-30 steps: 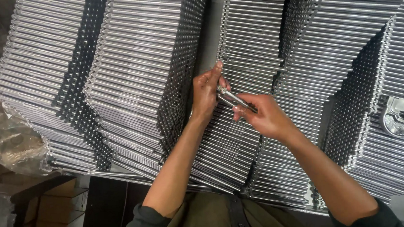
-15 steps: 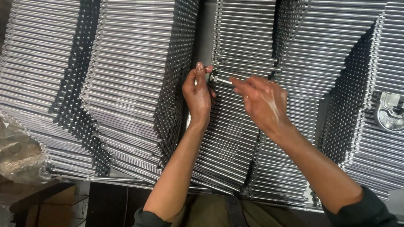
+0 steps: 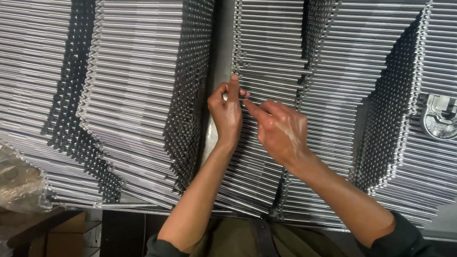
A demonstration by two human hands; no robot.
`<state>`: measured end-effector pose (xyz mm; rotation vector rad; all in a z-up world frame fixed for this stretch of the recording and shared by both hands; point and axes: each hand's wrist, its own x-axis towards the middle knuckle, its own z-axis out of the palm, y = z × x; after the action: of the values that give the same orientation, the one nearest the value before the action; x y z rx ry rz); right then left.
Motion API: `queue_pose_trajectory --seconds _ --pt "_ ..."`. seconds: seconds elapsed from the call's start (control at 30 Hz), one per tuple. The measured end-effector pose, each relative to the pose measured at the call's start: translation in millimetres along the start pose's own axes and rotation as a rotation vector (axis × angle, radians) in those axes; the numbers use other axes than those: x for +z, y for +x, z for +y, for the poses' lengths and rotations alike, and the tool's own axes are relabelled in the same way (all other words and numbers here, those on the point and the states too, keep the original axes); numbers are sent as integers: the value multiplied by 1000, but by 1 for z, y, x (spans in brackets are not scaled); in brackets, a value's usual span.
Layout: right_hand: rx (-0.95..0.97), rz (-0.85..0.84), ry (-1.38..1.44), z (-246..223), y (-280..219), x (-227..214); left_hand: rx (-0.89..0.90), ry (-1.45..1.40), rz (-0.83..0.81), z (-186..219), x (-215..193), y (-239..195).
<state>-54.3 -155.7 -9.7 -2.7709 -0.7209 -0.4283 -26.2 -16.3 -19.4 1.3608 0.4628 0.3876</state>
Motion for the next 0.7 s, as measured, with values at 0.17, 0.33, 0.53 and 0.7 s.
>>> queue_pose_trajectory --seconds 0.17,0.33,0.53,0.7 --pt "-107 45 167 40 4 38 64 -82 76 -9 -3 18" --pt "16 33 133 64 32 39 61 -111 -57 -1 0 22" --pt "303 173 414 62 23 46 150 317 -203 -54 10 63" --pt "462 261 596 56 24 53 129 409 -245 -50 11 67"
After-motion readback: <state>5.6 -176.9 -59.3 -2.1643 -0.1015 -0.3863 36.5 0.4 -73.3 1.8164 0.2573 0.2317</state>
